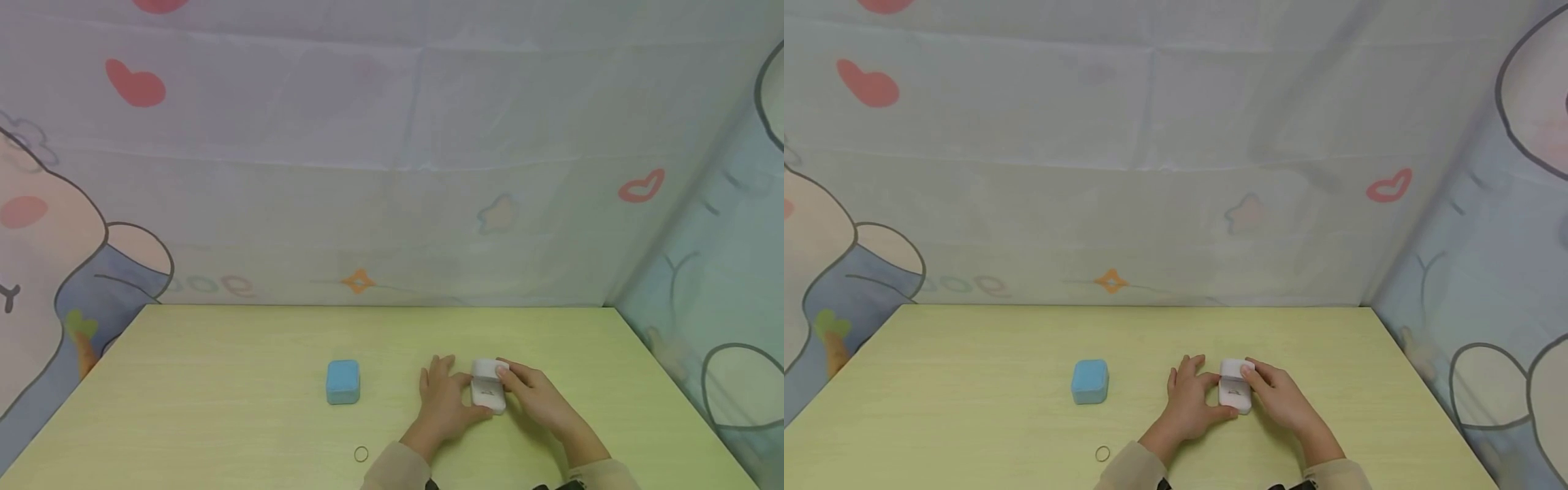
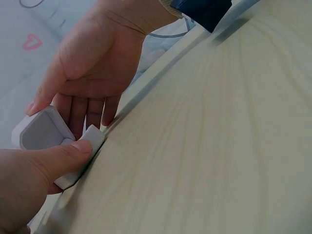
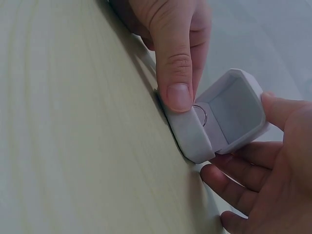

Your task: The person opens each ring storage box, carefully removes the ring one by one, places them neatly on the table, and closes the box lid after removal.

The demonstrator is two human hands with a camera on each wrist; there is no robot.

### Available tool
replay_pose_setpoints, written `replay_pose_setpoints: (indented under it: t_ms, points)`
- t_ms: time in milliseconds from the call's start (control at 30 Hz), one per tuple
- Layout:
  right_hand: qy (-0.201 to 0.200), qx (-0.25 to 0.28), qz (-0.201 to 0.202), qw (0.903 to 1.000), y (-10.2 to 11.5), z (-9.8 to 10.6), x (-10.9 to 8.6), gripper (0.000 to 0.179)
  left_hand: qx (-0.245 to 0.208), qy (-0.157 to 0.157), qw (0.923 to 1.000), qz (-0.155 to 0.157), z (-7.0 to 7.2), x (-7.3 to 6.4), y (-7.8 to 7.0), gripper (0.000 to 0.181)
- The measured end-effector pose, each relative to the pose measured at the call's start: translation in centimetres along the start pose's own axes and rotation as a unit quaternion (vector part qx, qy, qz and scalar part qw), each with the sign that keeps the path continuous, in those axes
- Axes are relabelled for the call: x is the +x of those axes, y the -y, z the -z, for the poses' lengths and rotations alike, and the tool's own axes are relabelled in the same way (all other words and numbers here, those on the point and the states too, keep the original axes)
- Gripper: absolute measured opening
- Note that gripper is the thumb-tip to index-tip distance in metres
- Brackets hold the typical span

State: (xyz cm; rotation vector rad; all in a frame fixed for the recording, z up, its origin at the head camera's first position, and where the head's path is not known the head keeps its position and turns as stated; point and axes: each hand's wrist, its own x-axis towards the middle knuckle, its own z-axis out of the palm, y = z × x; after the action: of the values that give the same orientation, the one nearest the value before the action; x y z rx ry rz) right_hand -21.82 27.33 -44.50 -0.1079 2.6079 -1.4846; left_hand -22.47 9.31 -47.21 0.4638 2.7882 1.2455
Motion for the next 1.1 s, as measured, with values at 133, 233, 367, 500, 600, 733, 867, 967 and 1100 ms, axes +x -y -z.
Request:
replay_pose_setpoints:
  t_ms: [133,233,367,500,600,733,867,967,1100]
  points:
    - [-0.007,-0.009,-0.005,0.9999,0.15,-0.02,-0.04,0.061,-0.004,0.002,1.0000,0.003,-0.02,0.03,0.04,0.060]
    - [-0.014,-0.018,-0.011,0.9997,0.27,-0.05,-0.04,0.061,-0.007,0.004,1.0000,0.005,0.02,0.00,0.00,0.060]
    - [-0.023,-0.027,-0.016,0.9993,0.39,-0.15,0.01,0.061,-0.007,0.005,1.0000,0.004,0.12,-0.08,-0.07,0.060]
    - [-0.030,-0.029,-0.018,0.9990,0.52,-0.31,0.04,0.061,-0.005,0.005,1.0000,0.002,0.19,-0.14,-0.13,0.060]
    - [-0.035,-0.034,-0.018,0.9986,0.55,-0.40,0.02,0.061,-0.002,0.004,1.0000,0.000,0.18,-0.12,-0.13,0.059]
    - [-0.040,-0.044,-0.024,0.9979,0.48,-0.47,0.08,0.062,-0.005,0.001,1.0000,-0.002,0.16,-0.09,-0.10,0.059]
    - [-0.048,-0.051,-0.034,0.9970,0.46,-0.51,0.14,0.063,-0.006,-0.001,1.0000,-0.003,0.17,-0.05,-0.07,0.059]
    - [-0.053,-0.055,-0.035,0.9965,0.45,-0.51,0.16,0.063,-0.004,-0.002,1.0000,-0.003,0.20,-0.04,-0.07,0.059]
    - [-0.056,-0.054,-0.033,0.9964,0.33,-0.53,0.20,0.062,-0.007,-0.003,1.0000,-0.004,0.20,-0.08,-0.05,0.059]
